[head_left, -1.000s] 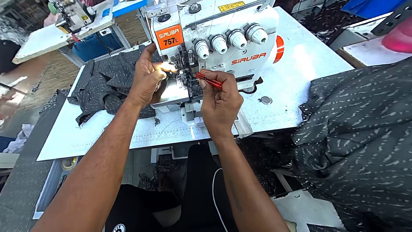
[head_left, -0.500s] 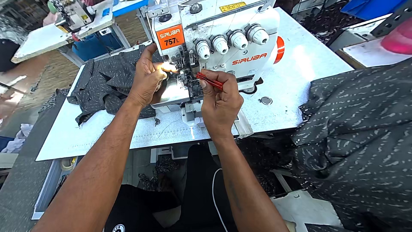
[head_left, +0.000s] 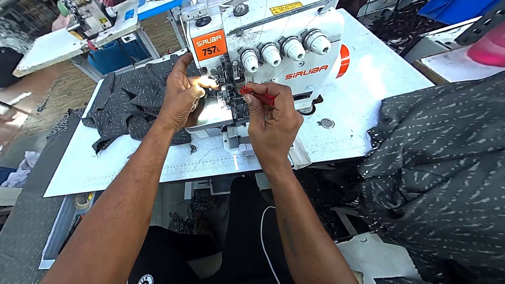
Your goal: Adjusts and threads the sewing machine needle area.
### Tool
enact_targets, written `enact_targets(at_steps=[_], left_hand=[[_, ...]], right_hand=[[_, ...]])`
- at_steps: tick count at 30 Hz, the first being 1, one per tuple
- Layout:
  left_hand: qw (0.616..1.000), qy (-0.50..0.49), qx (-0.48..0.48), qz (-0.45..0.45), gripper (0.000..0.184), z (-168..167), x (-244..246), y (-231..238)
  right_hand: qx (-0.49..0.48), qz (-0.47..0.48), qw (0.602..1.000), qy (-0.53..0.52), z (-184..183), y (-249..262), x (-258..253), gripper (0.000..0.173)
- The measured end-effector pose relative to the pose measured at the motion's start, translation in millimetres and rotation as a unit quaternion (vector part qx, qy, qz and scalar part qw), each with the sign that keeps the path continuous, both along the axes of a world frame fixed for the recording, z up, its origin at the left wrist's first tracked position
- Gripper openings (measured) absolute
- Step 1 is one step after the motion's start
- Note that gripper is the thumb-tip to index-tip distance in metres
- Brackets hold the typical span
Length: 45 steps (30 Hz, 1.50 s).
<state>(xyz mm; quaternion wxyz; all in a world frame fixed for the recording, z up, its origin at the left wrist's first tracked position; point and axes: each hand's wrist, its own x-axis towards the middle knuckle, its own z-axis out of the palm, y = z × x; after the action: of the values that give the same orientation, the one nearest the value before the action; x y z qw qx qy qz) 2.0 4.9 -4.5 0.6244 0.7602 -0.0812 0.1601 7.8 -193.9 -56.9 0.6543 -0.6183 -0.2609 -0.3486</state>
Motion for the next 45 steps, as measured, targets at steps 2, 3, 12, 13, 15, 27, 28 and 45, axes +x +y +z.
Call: enact_targets(at_steps=[2, 3, 12, 13, 15, 27, 28, 45], left_hand=[[1.000, 0.002, -0.002, -0.001, 0.068, -0.1, -0.1, 0.2], [1.000, 0.002, -0.003, 0.000, 0.068, 0.0, 0.0, -0.1], [1.000, 0.005, -0.010, 0.007, 0.068, -0.1, -0.2, -1.2], [1.000, 0.006, -0.010, 0.007, 0.068, 0.1, -0.1, -1.3], [1.000, 0.009, -0.014, 0.010, 0.069, 0.7, -0.1, -1.9], [1.000, -0.001, -0.008, 0.009, 0.070, 0.7, -0.2, -2.4], [1.000, -0.002, -0.009, 0.008, 0.069, 0.9, -0.2, -2.6], [0.999, 0.003, -0.038, 0.003, 0.072, 1.3, -1.9, -5.3]], right_hand=[[-0.024, -0.020, 0.999, 0.011, 8.4, -3.4, 0.6, 0.016], [-0.039, -0.036, 0.998, 0.019, 13.0, -5.5, 0.9, 0.017], [-0.260, -0.151, 0.946, 0.119, 31.4, -19.3, -5.4, 0.035], [-0.264, -0.149, 0.947, 0.109, 31.9, -20.6, -5.9, 0.029], [-0.263, -0.149, 0.949, 0.091, 32.4, -21.5, -6.1, 0.021], [-0.282, -0.117, 0.944, 0.128, 43.1, -31.2, -3.4, 0.033], [-0.283, -0.115, 0.943, 0.132, 44.1, -31.2, -3.5, 0.034], [-0.538, -0.090, 0.835, -0.073, 66.6, -51.5, 24.5, 0.029]])
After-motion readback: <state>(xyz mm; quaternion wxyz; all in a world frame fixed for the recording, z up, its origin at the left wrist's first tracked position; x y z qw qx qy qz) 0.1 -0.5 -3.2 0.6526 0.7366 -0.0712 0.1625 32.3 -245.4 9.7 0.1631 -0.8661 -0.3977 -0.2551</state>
